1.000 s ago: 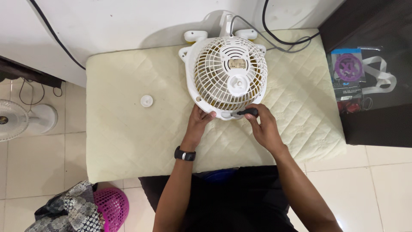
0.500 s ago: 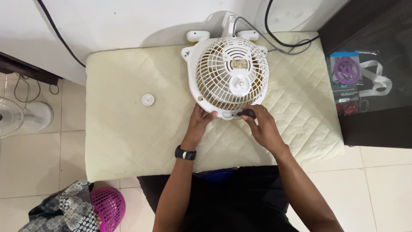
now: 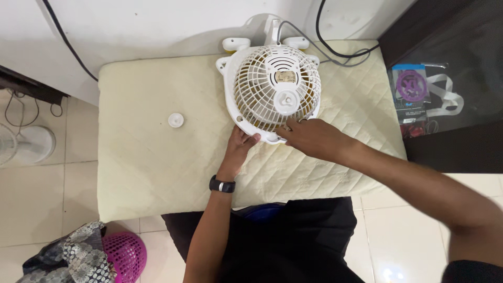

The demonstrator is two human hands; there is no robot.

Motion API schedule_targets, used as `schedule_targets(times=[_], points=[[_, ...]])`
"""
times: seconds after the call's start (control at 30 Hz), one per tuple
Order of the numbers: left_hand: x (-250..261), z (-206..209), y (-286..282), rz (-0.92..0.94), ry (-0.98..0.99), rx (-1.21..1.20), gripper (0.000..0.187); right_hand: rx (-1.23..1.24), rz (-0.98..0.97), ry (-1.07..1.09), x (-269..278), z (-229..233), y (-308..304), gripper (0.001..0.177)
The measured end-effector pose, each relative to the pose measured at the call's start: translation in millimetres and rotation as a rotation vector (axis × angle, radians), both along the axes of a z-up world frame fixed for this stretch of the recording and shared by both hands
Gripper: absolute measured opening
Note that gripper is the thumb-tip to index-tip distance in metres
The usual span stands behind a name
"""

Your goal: The person uses a screwdriver to remove screws from the base of a white electric fan placed on a mattress. They loosen and remove several screws from the fan's mounting bracket and base, then set the screwdriver down and continue handling the fan components.

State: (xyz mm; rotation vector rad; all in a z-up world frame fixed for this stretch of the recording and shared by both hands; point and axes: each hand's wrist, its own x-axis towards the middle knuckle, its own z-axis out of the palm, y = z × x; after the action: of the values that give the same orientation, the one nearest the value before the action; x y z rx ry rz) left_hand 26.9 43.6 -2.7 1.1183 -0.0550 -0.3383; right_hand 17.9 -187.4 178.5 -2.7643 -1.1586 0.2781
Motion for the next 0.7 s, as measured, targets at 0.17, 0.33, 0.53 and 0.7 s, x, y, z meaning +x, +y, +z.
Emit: schedule_targets(times=[0.17,0.33,0.53,0.7], points=[[-1,-6,0,0.002,0.012,-0.016,0.074,-0.11,0.084,-0.044,7,-3,-1,0.032],[1,-7,1,-0.008,-0.02,-0.064,0.074,-0.128,-0.071,0.049,3,-4,6,0.029],[0,-6,1,-0.009,0.015,-0.021,0.074,-0.109,0.149,-0.093,9,0,4,0.056],[0,-5,0,-0.017,0.021,-0.037,0.075,-0.124,0.141,-0.027,15,-5,1,0.041]])
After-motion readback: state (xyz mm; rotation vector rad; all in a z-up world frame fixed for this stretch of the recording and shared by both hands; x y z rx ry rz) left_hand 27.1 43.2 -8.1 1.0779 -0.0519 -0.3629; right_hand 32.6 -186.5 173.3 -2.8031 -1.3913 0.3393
